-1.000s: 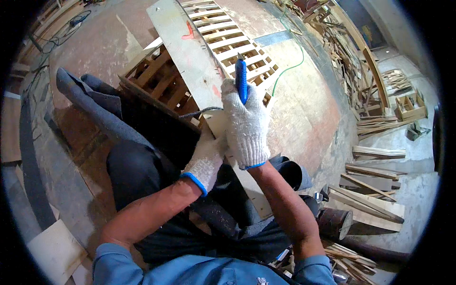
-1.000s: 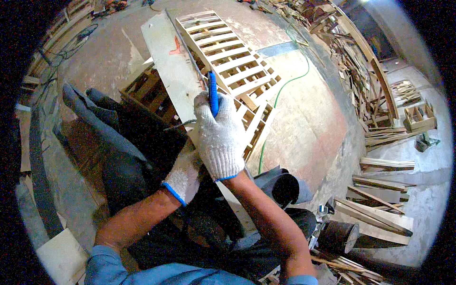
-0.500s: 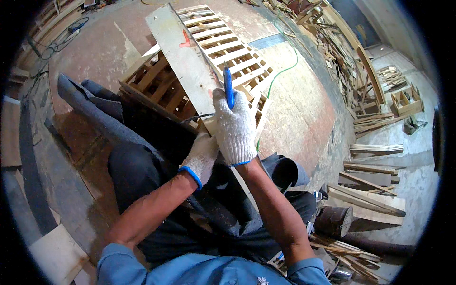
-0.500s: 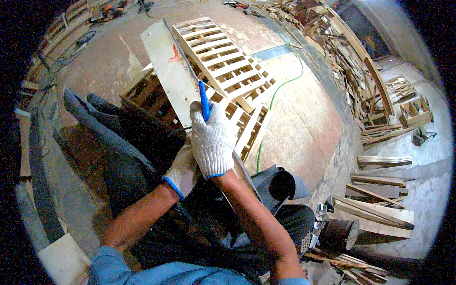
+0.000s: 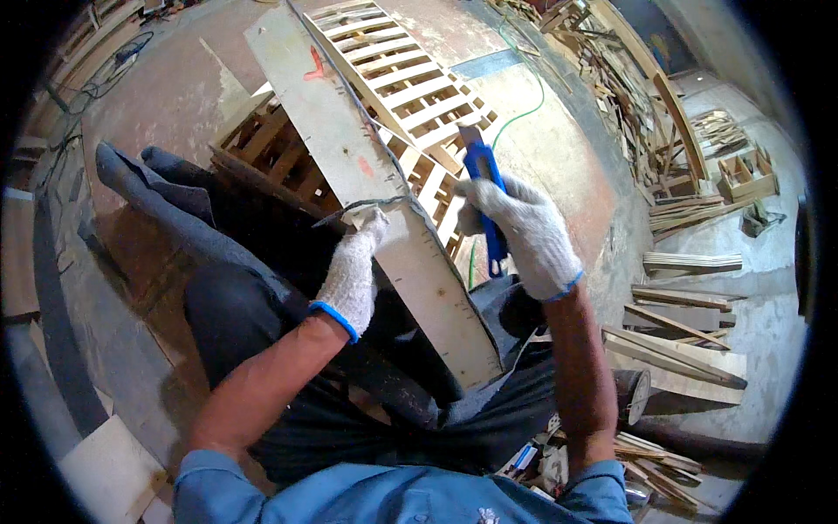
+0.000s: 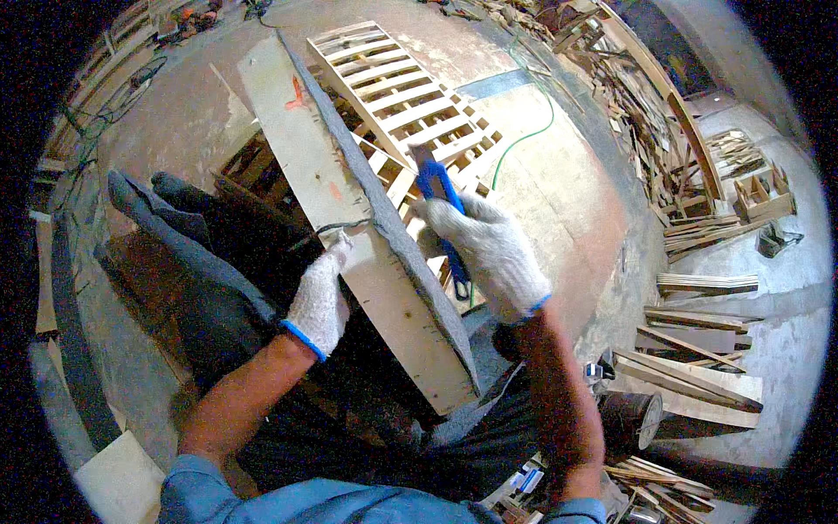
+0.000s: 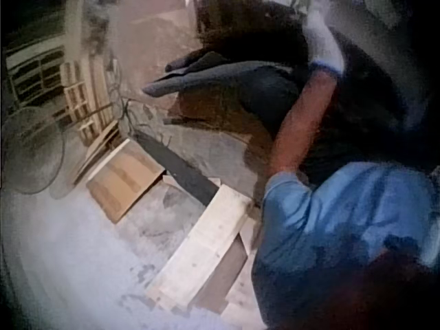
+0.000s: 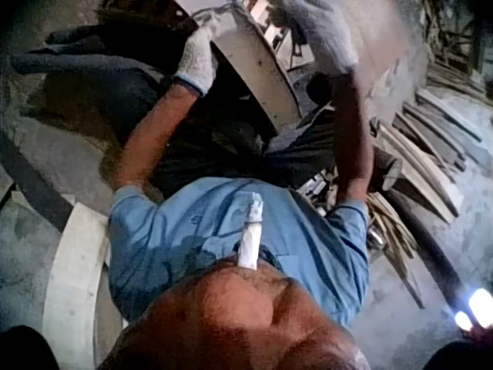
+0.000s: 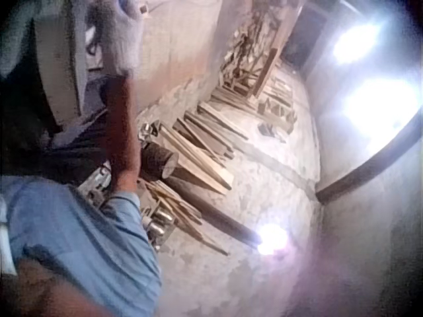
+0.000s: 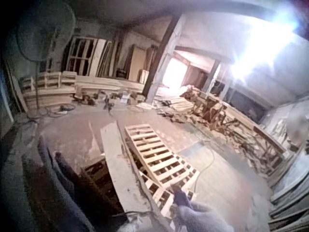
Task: The person staples a dark fabric cover onto a wooden frame using a pneumatic staple gun, then trims the excess fabric with a utility knife. They flip the piece to work on different sides and continue trimming and securing the fabric.
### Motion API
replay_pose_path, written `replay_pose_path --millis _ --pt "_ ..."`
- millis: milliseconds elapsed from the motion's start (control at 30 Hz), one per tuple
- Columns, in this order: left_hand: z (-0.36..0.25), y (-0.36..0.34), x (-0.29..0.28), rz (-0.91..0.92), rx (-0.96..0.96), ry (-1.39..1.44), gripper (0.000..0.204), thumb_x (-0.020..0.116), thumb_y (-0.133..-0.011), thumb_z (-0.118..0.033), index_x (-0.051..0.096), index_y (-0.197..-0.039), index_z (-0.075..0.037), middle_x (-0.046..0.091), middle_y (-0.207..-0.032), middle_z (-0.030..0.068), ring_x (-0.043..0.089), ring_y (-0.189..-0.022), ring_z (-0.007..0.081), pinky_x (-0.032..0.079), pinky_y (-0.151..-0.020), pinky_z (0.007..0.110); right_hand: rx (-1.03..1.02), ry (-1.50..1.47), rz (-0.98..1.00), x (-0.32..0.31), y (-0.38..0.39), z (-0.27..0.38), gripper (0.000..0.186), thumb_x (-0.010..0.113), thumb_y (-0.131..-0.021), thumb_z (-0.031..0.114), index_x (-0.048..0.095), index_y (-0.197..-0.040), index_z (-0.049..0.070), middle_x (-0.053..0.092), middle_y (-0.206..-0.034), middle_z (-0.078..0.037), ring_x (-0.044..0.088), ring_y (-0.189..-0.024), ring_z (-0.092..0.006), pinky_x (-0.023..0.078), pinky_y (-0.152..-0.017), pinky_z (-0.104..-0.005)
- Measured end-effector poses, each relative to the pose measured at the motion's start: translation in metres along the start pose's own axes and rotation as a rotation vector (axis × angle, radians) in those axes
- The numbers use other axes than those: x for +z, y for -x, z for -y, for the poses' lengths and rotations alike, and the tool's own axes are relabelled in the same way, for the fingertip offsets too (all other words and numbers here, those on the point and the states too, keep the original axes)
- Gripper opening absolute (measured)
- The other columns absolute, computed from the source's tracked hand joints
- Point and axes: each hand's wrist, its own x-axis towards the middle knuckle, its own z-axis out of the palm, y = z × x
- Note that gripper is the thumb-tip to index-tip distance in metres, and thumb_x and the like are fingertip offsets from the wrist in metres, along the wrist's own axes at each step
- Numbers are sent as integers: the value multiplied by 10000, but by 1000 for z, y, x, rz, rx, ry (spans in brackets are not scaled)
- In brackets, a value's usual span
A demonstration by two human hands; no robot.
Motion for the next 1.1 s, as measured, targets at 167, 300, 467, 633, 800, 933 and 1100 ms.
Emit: replay_pose_path --millis 167,300,467,633,800,933,1100 --pt "-4 5 6 -63 -68 39 396 540 -1030 -327 560 -1350 -95 638 -1265 87 602 -1184 251 471 -1050 440 247 273 115 -28 1 -41 375 688 -964 329 712 -1164 12 648 -814 -5 584 -703 -93 483 -659 -265" --pt "2 0 5 -57 -16 21 428 605 -1005 -343 550 -1350 -96 631 -1188 92 652 -1084 219 560 -912 378 341 462 72 -20 -4 -50 489 729 -896 464 733 -1143 42 658 -786 -29 602 -675 -123 493 -621 -305" --pt "-2 2 10 -77 -15 38 402 594 -1014 -315 555 -1347 -94 635 -1193 87 646 -1102 225 555 -926 381 80 686 62 -20 -20 -64 578 698 -871 573 731 -1071 32 703 -800 -170 687 -726 -230 533 -701 -394" --pt "-2 0 10 -62 -30 16 405 515 -1046 -296 512 -1391 -83 608 -1293 104 589 -1204 265 469 -1063 457 61 731 68 -16 -21 -53 563 684 -878 591 738 -1033 52 676 -753 -166 678 -694 -224 530 -681 -399" --pt "-7 4 13 -60 -30 46 402 506 -1044 -289 513 -1389 -82 610 -1282 113 594 -1197 269 474 -1055 449 -42 807 66 -10 -30 -47 532 674 -886 586 743 -1032 79 689 -770 -170 690 -692 -278 534 -675 -411" --pt "-9 5 16 -64 -63 49 402 488 -1050 -315 526 -1375 -83 619 -1264 109 601 -1185 265 480 -1046 444 -83 860 57 -6 -34 -41 505 676 -886 568 747 -1030 89 701 -799 -181 703 -720 -310 542 -690 -428" --pt "-11 3 9 -43 -79 54 389 475 -1056 -342 561 -1331 -81 640 -1227 100 616 -1157 254 491 -1028 432 -122 995 156 -8 -29 -31 469 661 -896 556 754 -1019 113 705 -809 -169 706 -749 -339 546 -699 -447"
